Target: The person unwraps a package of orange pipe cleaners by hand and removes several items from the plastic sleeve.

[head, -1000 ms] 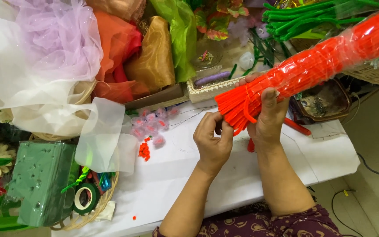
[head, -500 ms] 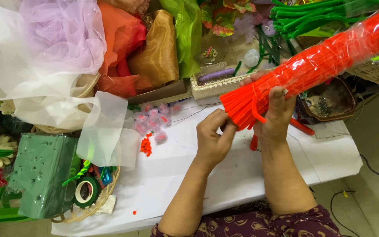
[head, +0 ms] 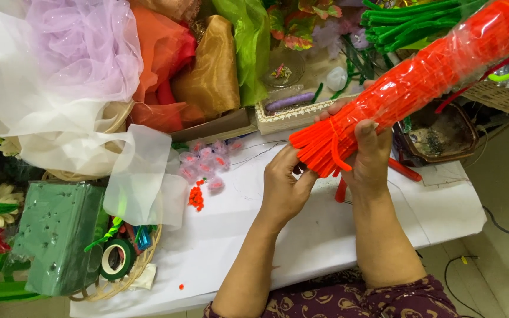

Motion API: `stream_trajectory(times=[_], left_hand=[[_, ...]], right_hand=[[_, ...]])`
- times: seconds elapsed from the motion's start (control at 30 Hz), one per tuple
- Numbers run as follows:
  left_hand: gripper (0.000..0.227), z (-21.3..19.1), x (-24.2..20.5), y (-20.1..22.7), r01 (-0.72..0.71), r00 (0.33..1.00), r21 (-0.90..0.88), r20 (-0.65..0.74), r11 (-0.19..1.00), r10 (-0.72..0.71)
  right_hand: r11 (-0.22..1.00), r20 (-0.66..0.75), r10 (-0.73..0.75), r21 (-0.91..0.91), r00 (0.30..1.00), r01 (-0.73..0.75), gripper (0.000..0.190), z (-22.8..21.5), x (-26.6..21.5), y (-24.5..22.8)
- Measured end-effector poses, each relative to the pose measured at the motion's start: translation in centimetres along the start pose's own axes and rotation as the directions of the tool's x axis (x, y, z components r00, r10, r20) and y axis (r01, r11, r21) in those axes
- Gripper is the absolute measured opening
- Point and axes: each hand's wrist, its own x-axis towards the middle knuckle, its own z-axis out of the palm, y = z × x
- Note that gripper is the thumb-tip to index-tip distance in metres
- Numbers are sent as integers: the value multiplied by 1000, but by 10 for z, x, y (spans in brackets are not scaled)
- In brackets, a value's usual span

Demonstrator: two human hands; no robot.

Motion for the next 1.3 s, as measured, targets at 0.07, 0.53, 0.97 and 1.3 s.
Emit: stream_trajectory(times=[0.07,0.53,0.97,1.3], left_hand=[[7,-3,0,4,12,1000,2,23,1000,-12],[10,18,-9,10,-10,994,113,111,994,-3],[15,2,-45,3,5,983,282,176,959,-57],[12,-54,-31,8,-47,952,474,288,880,-104]], right_hand=[[1000,5,3,-3,1000,-3,55,3,-2,-3],[999,-222,32,42,974,-24,35,-4,0,-5],[994,-591,64,105,804,-2,50,-30,20,-46],[994,-439,52,111,897,-4,63,-16,14,-42]])
